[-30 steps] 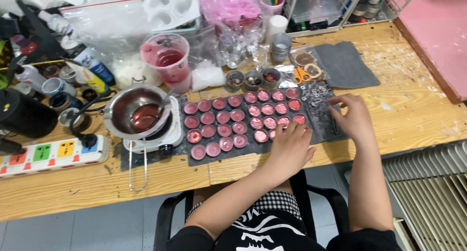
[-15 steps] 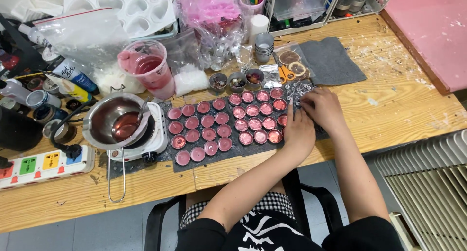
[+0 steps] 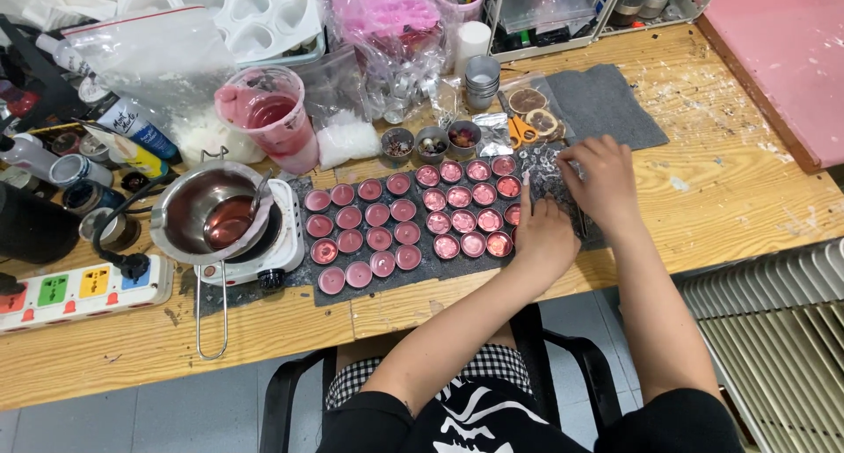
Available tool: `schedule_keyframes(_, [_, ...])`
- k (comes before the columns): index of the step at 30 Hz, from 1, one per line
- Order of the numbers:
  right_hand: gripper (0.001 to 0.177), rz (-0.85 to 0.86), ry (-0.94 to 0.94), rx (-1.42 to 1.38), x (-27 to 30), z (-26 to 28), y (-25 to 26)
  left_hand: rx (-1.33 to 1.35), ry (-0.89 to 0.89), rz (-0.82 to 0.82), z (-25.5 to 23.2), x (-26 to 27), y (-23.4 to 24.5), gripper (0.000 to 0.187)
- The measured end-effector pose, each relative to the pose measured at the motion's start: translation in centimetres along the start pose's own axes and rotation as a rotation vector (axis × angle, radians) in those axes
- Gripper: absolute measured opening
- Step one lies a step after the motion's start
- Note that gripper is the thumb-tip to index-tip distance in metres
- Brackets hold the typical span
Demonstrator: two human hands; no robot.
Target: Inserting wicks into small metal candle cups filled with pink/red wax using tweezers.
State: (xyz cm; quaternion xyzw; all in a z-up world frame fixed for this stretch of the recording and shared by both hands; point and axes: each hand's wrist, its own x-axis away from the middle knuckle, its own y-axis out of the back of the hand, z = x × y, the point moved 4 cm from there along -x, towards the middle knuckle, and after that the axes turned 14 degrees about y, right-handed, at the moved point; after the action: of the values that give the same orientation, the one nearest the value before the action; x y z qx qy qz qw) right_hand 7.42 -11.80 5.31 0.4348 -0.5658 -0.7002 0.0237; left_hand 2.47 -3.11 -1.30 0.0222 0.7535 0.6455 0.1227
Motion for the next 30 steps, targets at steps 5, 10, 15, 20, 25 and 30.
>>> schedule_keyframes(5, [0.011,-0.102,-0.094,-0.331,-0.6,3.0,4.2,0.392,0.064,-0.208,4.0,2.5,6.4,0.049])
schedule_keyframes(10, [0.016,-0.057,-0.057,-0.473,-0.8,8.4,6.3,0.841,0.158,-0.209,9.7,6.2,11.5,0.051])
schedule_keyframes(15, [0.019,0.004,0.139,-0.486,-2.2,13.4,5.9,1.050,0.140,-0.129,14.3,8.4,10.7,0.028])
schedule_keyframes(20, [0.018,0.061,0.230,-0.532,-4.4,16.6,5.7,1.184,0.172,0.040,18.6,9.9,13.2,0.027])
schedule_keyframes(25, [0.015,0.092,0.304,-0.549,-6.4,19.3,4.8,1.042,0.095,-0.098,22.1,11.7,12.6,0.021])
schedule_keyframes(30, [0.016,0.108,0.331,-0.679,-7.9,21.9,2.9,0.931,0.172,-0.164,25.0,13.6,14.0,0.021])
